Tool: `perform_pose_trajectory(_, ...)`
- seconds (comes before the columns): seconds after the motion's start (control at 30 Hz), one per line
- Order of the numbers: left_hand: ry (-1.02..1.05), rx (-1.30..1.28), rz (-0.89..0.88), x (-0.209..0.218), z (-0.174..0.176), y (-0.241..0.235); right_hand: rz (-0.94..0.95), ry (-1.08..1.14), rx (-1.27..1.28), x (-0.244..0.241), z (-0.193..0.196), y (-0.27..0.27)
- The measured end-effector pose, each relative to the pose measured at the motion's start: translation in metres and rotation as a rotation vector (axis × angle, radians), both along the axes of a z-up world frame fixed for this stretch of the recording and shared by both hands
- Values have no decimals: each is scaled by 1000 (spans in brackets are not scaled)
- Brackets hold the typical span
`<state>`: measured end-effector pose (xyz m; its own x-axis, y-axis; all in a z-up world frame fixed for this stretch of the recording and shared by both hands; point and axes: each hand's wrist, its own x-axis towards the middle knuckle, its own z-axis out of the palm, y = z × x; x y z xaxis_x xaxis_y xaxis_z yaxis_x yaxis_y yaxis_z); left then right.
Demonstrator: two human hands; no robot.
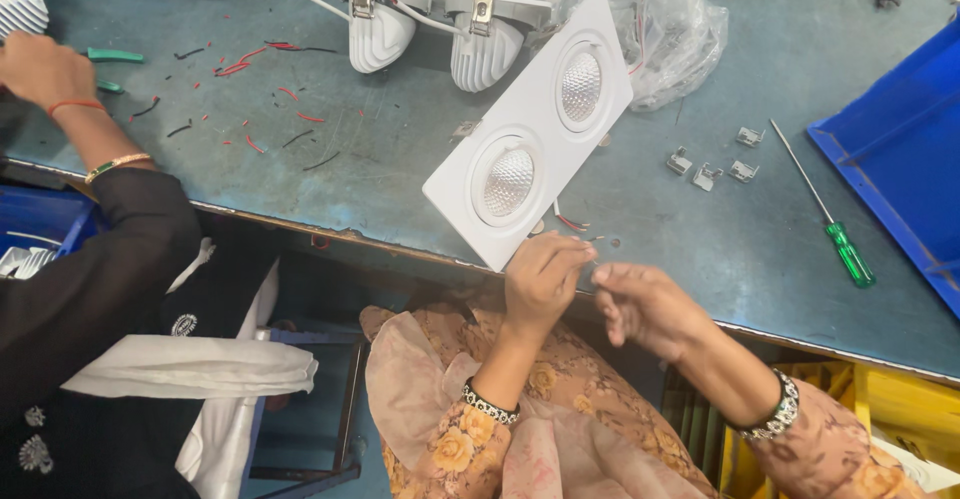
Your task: The person connects wires to an LED driver and secures the component to a white recessed lighting fixture using a screwdriver and small metal clips.
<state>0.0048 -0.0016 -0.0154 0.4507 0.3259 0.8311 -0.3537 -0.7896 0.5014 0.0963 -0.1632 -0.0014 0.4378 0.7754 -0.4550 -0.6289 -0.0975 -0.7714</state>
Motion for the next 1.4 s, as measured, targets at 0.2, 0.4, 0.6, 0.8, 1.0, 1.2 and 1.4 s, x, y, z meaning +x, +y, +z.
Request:
perform_pose_trajectory(0.2,83,-21,-53,-1,-2,3,67,-249,50,-67,-15,-17)
perform_pose_trajectory(0.4,168,15,-138,-5,-3,10,-69,-1564,-66,-88,3,-16)
perform_pose_trajectory(0.6,185,-72,-112,-6,-2,7,-24,-1891,-63,5,50,-8)
perform_pose_trajectory(0.8,234,-253,-87,-2,6,0,274,-2225,64,43,79,4)
perform_pose_trajectory(1.0,228,-263,-97,-4,2,2,413,-2347,153,48,80,19)
perform_pose_trajectory(1.2,223,-242,-107,-3,3,3,374,-2335,112,42,72,18)
perform_pose_trajectory(1.4,147,-136,-119,-11,10,4,175,-2119,-1,19,62,18)
